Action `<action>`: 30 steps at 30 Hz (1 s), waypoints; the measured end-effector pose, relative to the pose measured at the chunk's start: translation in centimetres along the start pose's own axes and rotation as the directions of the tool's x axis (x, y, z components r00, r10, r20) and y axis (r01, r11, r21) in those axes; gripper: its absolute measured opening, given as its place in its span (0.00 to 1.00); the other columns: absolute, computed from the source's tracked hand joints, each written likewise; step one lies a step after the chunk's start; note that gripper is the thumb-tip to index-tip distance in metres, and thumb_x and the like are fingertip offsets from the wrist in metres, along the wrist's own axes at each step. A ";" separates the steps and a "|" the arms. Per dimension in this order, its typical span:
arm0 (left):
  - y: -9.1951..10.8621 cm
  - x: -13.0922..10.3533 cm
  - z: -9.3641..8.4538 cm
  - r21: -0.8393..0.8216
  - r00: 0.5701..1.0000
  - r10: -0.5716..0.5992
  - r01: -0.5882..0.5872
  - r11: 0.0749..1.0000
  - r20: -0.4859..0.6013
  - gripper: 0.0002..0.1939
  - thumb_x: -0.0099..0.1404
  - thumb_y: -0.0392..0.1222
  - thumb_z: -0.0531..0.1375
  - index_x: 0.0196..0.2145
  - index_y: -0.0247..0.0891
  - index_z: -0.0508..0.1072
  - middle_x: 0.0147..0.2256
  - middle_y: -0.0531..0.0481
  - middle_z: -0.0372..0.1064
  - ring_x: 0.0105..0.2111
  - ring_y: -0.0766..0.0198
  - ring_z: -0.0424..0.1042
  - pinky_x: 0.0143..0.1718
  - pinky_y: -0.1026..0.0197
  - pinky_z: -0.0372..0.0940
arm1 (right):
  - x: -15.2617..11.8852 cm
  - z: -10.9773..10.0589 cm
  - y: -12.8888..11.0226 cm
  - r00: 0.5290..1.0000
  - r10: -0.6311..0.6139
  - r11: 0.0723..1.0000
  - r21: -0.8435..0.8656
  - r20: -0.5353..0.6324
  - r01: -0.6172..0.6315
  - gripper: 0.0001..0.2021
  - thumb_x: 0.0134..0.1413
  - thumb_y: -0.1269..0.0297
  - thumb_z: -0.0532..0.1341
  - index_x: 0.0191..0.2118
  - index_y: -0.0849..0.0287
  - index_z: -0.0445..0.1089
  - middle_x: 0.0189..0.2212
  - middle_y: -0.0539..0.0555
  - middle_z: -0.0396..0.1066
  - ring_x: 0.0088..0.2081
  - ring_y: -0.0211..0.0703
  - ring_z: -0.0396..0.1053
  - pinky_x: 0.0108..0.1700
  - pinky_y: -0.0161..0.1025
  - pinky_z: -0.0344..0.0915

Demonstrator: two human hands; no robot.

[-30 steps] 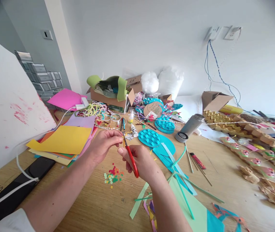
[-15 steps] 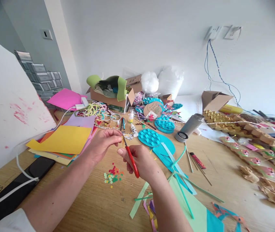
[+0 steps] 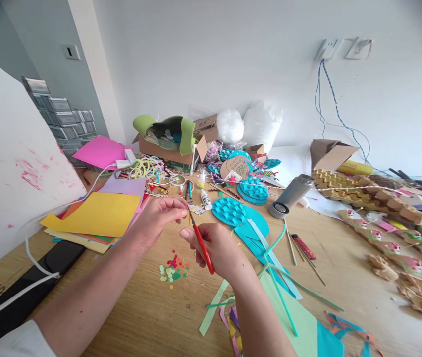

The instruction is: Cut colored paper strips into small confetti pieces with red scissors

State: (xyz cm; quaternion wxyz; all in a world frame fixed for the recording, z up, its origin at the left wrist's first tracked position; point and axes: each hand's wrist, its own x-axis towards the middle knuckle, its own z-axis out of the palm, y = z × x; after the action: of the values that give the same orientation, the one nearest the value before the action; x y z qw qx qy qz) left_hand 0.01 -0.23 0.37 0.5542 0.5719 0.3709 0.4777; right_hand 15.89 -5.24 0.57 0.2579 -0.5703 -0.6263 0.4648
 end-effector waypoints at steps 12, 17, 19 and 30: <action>0.3 0.1 -0.7 0.170 0.996 0.077 -0.083 0.982 0.044 0.07 0.51 0.40 0.62 0.20 0.34 0.73 0.35 0.45 0.72 0.40 0.59 0.70 0.40 0.60 0.62 | -0.1 0.0 0.1 1.000 -0.003 1.000 -0.015 0.022 0.003 0.23 0.51 0.41 0.60 0.22 0.58 0.63 0.12 0.48 0.65 0.13 0.33 0.60 0.15 0.29 0.52; 0.3 0.1 -0.5 0.098 0.998 0.008 -0.013 0.995 0.059 0.06 0.50 0.39 0.62 0.21 0.34 0.73 0.34 0.46 0.74 0.37 0.62 0.71 0.39 0.62 0.61 | -0.1 0.0 0.1 1.000 0.018 1.000 -0.023 0.022 -0.017 0.24 0.51 0.41 0.60 0.22 0.58 0.63 0.12 0.48 0.65 0.12 0.32 0.58 0.13 0.29 0.50; 0.2 0.2 -0.5 0.077 0.998 -0.016 0.011 0.997 0.060 0.05 0.50 0.39 0.62 0.22 0.34 0.74 0.35 0.46 0.75 0.35 0.64 0.70 0.36 0.63 0.61 | -0.1 -0.1 0.1 1.000 0.009 1.000 -0.029 0.025 -0.009 0.24 0.52 0.41 0.59 0.22 0.58 0.63 0.12 0.48 0.65 0.12 0.31 0.58 0.13 0.28 0.50; -0.2 0.5 -0.9 -0.087 0.974 -0.143 0.160 0.983 0.173 0.08 0.47 0.40 0.64 0.23 0.31 0.74 0.33 0.44 0.75 0.26 0.68 0.70 0.26 0.65 0.60 | 0.1 -0.2 -0.3 0.997 0.025 0.999 0.046 0.072 -0.028 0.25 0.46 0.40 0.62 0.19 0.58 0.61 0.11 0.47 0.62 0.12 0.31 0.57 0.14 0.28 0.49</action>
State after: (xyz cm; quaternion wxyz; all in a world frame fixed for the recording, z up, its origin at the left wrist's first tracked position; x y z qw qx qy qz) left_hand -0.69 0.48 0.14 0.6461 0.5512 0.3416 0.4025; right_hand 15.93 -5.08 0.95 0.2424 -0.5554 -0.6164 0.5028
